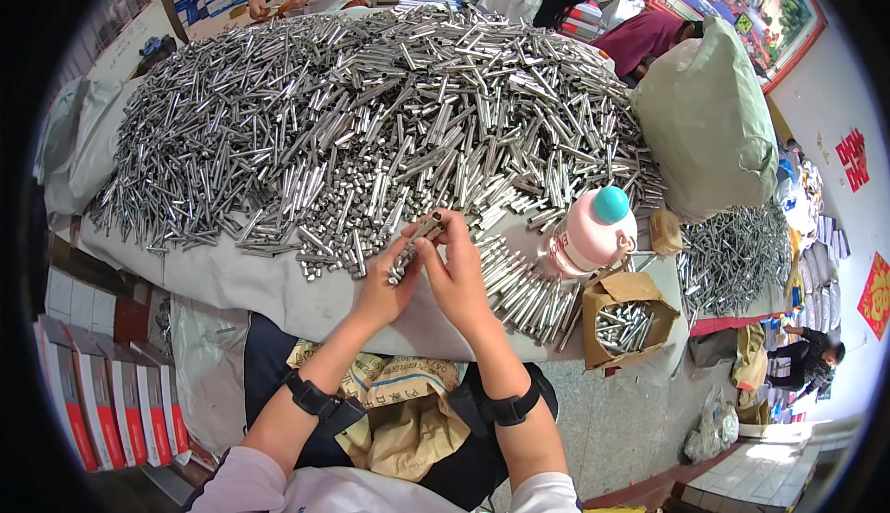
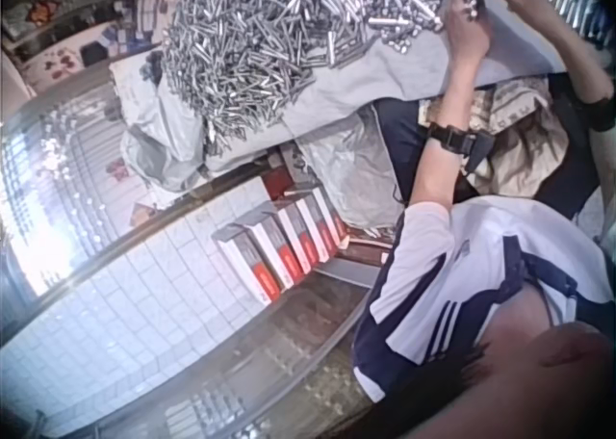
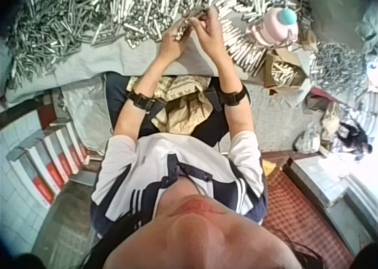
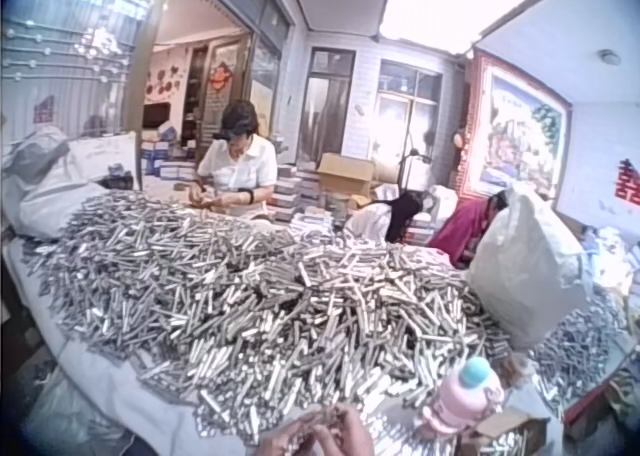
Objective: Sorting and counting small metal cylindrical parts from a large pile on a table.
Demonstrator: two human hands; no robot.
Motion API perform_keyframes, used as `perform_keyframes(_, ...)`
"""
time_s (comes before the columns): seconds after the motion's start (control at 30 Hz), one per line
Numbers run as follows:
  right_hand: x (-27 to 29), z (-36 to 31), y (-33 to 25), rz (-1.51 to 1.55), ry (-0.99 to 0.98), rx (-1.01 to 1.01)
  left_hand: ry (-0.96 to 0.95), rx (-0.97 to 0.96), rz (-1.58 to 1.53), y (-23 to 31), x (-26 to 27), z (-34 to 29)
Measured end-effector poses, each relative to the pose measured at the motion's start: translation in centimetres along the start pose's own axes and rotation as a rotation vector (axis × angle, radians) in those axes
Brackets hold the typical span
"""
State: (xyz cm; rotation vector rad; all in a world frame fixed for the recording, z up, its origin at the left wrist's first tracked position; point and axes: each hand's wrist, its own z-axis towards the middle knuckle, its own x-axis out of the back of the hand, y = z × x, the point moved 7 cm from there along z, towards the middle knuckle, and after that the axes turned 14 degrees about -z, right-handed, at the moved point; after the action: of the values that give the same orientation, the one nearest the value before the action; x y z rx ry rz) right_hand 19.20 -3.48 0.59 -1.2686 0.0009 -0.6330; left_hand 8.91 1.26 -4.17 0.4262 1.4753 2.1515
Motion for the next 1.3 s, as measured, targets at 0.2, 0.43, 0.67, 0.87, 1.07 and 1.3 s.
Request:
perform_keyframes(0.2, -0.1, -0.4, 0.6, 0.041, -0.093, 0.014, -0.004, -0.044, 0.002, 0.0, -0.1, 0.1)
perform_keyframes(0.43, 0.3, -0.1, 0.1, 0.053, -0.180, 0.026, -0.029, 0.033, 0.003, -0.1, -0.2, -0.1)
perform_keyframes(0.67, 0.3, -0.2, 0.0, 0.014, -0.202, -0.013, -0.013, 0.022, -0.029, -0.3, 0.0, -0.2)
perform_keyframes(0.87, 0.7, -0.1, -0.5, -0.202, -0.163, 0.079, -0.026, 0.000, 0.021, -0.1, -0.1, -0.1)
perform_keyframes(1.07, 0.6, 0.0, -1.4, -0.220, -0.192, 0.118, -0.030, 0.058, 0.026, -0.2, 0.0, -0.3)
perform_keyframes(1.3, 0.3, -0.3, -1.3, -0.149, -0.207, 0.067, -0.077, 0.015, 0.051, -0.3, -0.1, -0.4)
